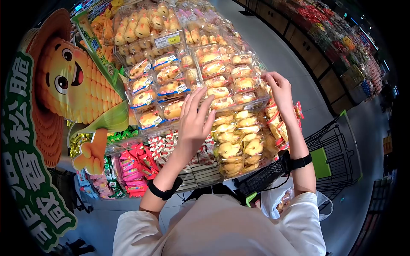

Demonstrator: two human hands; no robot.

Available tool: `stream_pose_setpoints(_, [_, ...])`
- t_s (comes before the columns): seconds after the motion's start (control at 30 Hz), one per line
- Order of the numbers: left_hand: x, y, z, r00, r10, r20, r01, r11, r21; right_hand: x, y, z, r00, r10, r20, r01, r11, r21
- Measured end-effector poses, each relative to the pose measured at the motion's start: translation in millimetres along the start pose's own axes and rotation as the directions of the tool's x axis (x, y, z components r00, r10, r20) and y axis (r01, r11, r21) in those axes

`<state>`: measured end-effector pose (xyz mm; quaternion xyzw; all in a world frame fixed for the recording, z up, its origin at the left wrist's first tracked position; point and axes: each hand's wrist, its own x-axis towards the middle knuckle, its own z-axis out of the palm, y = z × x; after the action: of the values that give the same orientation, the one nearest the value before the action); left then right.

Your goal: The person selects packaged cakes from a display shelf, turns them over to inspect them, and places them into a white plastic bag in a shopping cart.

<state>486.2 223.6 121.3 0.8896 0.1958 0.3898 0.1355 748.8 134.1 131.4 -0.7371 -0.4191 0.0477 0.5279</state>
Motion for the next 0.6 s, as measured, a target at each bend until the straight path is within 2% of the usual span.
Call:
stream_pose_setpoints(0.1, [6,1,6,0.999,0.023,0.023,-0.023,1.0,0.001,0,14,0,1.0,0.023,0.021,-0.023,1.0,-0.014])
stream_pose_setpoints(0.23, [17,-1,10,0.999,0.036,0.003,-0.036,0.999,0.004,2,8,-2,0.994,0.095,0.052,-0.086,0.984,-0.154])
stream_pose_setpoints(0.33, [17,3,8,0.999,0.036,0.008,-0.036,0.999,0.004,-1,20,5,0.996,-0.062,0.064,0.073,0.978,-0.197])
stream_pose_setpoints(0.37, [15,5,8,0.999,0.041,0.011,-0.041,0.999,0.007,-2,21,7,0.995,-0.063,0.076,0.078,0.974,-0.213])
stream_pose_setpoints(0.5, [2,24,19,0.996,0.047,0.075,-0.039,0.993,-0.108,2,30,15,0.997,-0.056,0.045,0.066,0.962,-0.264])
stream_pose_setpoints(0.57, [1,35,36,0.993,0.032,0.113,-0.006,0.974,-0.225,6,36,22,0.998,-0.069,0.001,0.066,0.952,-0.299])
stream_pose_setpoints(0.6, [1,39,45,0.991,0.026,0.131,0.012,0.959,-0.282,7,38,24,1.0,-0.015,-0.003,0.013,0.963,-0.27])
